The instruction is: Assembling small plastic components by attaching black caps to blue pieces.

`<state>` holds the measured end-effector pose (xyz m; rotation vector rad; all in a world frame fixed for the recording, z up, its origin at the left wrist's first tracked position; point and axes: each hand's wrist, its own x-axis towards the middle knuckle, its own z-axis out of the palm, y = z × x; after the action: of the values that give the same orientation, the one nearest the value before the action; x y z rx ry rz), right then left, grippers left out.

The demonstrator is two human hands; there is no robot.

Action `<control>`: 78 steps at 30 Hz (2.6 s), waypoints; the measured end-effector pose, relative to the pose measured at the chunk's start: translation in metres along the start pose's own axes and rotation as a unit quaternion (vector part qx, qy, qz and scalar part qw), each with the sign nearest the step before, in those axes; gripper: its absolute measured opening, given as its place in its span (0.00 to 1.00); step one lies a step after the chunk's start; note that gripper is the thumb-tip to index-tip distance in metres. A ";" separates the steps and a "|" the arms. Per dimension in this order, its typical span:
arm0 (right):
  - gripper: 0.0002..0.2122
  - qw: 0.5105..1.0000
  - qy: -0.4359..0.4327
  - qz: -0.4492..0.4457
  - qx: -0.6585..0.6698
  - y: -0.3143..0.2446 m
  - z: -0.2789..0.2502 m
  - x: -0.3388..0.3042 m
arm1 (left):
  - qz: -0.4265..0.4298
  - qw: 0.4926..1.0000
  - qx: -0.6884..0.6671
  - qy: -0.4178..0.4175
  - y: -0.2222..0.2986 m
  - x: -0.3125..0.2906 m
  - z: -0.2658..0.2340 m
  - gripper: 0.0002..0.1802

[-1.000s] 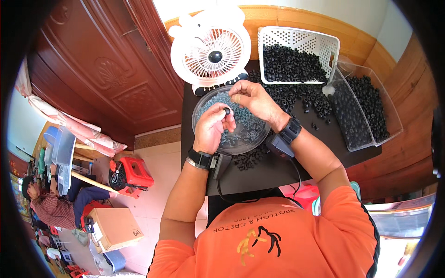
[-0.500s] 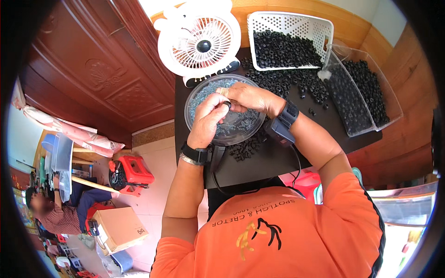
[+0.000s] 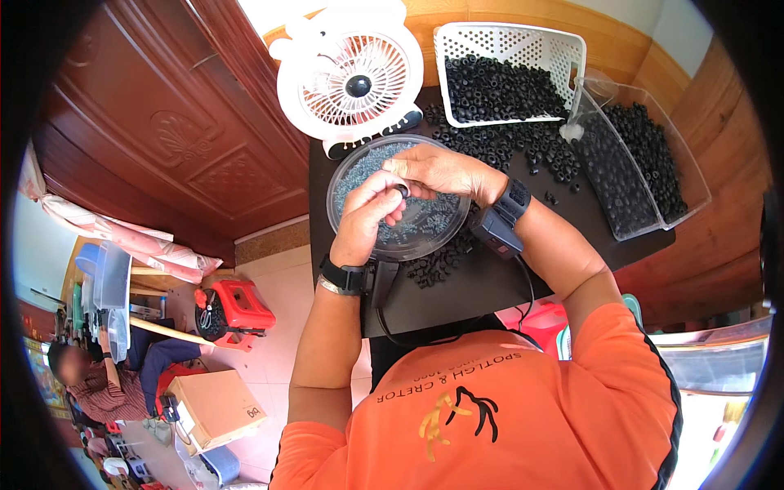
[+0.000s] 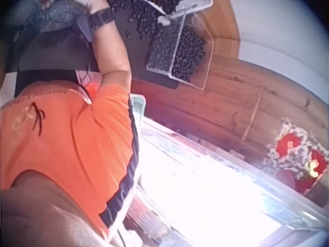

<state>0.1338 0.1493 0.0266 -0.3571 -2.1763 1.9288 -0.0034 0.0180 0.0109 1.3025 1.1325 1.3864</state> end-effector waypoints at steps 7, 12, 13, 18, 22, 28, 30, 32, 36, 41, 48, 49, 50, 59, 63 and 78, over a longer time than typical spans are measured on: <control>0.18 1.000 0.004 -0.005 -0.027 -0.004 -0.004 0.000 | -0.006 0.999 0.038 0.005 0.003 0.001 0.006 0.11; 0.18 0.998 0.031 -0.001 -0.061 -0.013 -0.008 -0.002 | 0.003 1.000 0.008 0.029 -0.006 0.002 -0.002 0.11; 0.18 0.998 0.031 -0.001 -0.061 -0.010 -0.008 -0.002 | 0.002 1.000 0.008 0.029 -0.007 0.003 -0.001 0.11; 0.19 0.994 0.041 -0.010 -0.097 -0.003 -0.006 0.001 | -0.002 0.998 0.040 0.048 -0.010 0.004 -0.001 0.10; 0.19 0.994 0.027 -0.024 -0.101 -0.003 -0.006 0.000 | 0.000 0.998 0.034 0.049 -0.012 0.005 -0.001 0.10; 0.18 0.993 0.025 -0.014 -0.111 0.000 -0.007 0.003 | -0.002 0.999 0.007 0.044 -0.008 0.004 0.000 0.11; 0.18 0.994 0.050 0.029 -0.091 -0.001 -0.006 0.002 | -0.021 0.993 -0.113 0.032 -0.010 0.006 -0.007 0.12; 0.17 0.993 0.061 0.020 -0.096 -0.003 -0.007 0.001 | -0.018 0.984 -0.175 0.024 -0.009 0.006 -0.011 0.12; 0.12 0.983 0.067 -0.006 -0.169 -0.006 -0.010 -0.001 | -0.004 0.963 -0.268 0.010 -0.014 0.005 -0.020 0.12; 0.08 0.977 0.082 -0.118 -0.161 -0.005 -0.005 0.000 | 0.002 0.959 -0.283 0.030 -0.014 0.007 -0.018 0.11; 0.08 0.961 0.135 -0.142 -0.194 -0.002 0.003 0.004 | 0.002 0.975 -0.217 0.054 -0.016 0.011 -0.018 0.11; 0.07 0.961 0.140 -0.138 -0.196 -0.002 0.002 0.004 | 0.000 0.975 -0.212 0.061 -0.015 0.011 -0.017 0.11; 0.07 0.960 0.144 -0.134 -0.198 -0.002 0.002 0.004 | 0.000 0.976 -0.211 0.060 -0.014 0.011 -0.017 0.11; 0.10 0.960 0.130 -0.065 -0.237 -0.006 0.004 0.001 | -0.002 0.993 -0.084 0.085 -0.006 0.004 -0.007 0.12; 0.13 0.921 0.134 -0.113 -0.348 0.007 0.000 0.005 | 0.000 0.998 -0.003 0.061 -0.007 0.004 -0.002 0.11; 0.11 0.987 0.069 -0.051 -0.133 -0.001 0.001 0.002 | -0.012 0.962 -0.273 0.008 -0.019 0.008 -0.020 0.13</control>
<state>0.1312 0.1486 0.0279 -0.4014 -2.3134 1.5171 -0.0230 0.0280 -0.0069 0.8758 0.6959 1.5501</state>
